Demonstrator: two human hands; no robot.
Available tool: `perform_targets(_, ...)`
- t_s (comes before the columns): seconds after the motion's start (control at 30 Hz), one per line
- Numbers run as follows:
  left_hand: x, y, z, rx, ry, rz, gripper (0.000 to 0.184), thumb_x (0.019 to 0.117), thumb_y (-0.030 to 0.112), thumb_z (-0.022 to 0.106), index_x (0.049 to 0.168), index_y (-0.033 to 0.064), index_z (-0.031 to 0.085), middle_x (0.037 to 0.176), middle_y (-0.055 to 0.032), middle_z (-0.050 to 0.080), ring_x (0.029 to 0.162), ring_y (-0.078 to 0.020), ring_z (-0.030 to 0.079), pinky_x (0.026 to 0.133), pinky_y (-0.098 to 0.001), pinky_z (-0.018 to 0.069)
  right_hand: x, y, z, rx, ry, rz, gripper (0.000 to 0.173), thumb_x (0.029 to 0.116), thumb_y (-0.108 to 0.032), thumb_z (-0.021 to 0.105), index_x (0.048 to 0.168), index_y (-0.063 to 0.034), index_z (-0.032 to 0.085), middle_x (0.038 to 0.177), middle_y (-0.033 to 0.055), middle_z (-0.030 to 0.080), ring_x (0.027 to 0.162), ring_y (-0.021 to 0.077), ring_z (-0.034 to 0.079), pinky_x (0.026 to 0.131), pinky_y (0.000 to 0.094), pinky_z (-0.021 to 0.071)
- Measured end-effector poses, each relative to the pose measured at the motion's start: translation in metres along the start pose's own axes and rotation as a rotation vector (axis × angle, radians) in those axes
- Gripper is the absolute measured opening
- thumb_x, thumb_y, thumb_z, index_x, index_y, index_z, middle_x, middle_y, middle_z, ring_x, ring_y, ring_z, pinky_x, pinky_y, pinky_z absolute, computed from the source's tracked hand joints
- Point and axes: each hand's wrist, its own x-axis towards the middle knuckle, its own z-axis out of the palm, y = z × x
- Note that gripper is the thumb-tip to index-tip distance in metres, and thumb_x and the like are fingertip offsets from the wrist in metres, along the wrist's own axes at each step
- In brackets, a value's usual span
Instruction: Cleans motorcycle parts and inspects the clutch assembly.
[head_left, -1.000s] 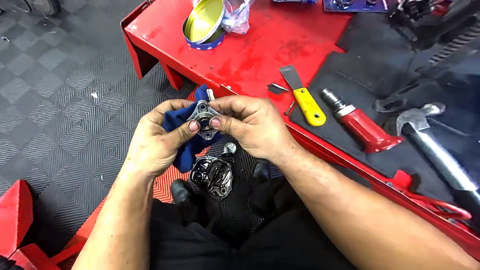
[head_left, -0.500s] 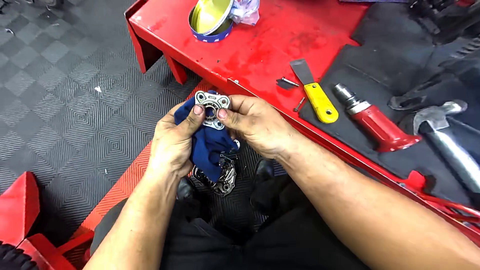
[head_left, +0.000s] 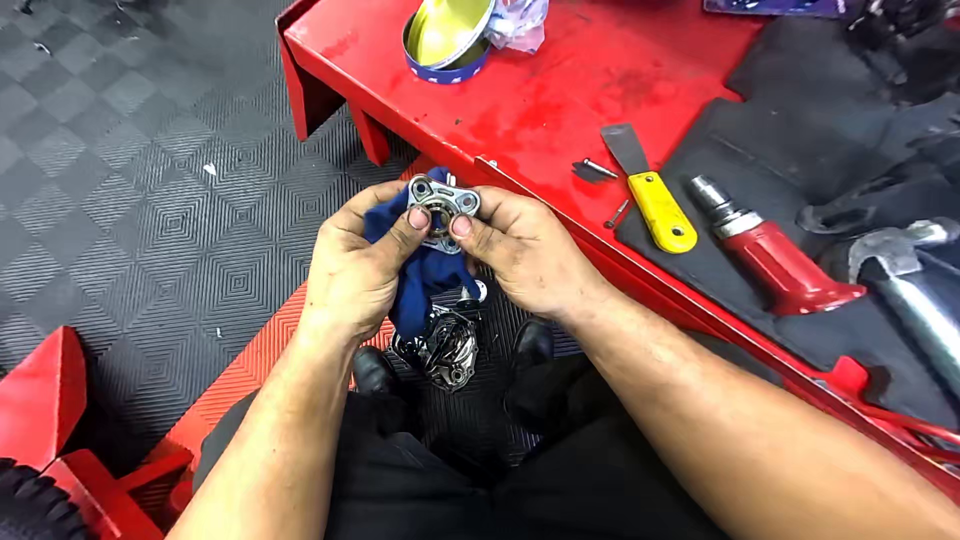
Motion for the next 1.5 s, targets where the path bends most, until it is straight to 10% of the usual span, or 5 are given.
perform_targets(1.13,0.002,-0.001,-0.005,0.711,0.019,-0.071,0.018,0.0937,0.019,0.074,0.111,0.0167,0.07,0.096,0.0035,0.073,0.086,-0.0052,0.07,0.076,-0.0274,0.0605,0.004,0.018,0.019,-0.298,0.189,0.183,0.013,0.1011,-0.023,0.066,0.101,-0.0122,0.073,0.08,-0.0018,0.072,0.065,0.0085,0.068,0.063,0.0309,0.0598)
perform_targets(1.5,0.013,-0.014,-0.004,0.406,-0.037,0.012,0.016,0.0962,0.013,0.072,0.111,0.0077,0.07,0.093,-0.004,0.074,0.082,-0.0126,0.072,0.075,-0.0311,0.0634,0.004,0.006,-0.005,-0.153,0.101,0.208,0.014,0.1023,-0.019,0.064,0.106,-0.0075,0.071,0.086,0.0024,0.072,0.071,0.012,0.069,0.064,0.0307,0.0597)
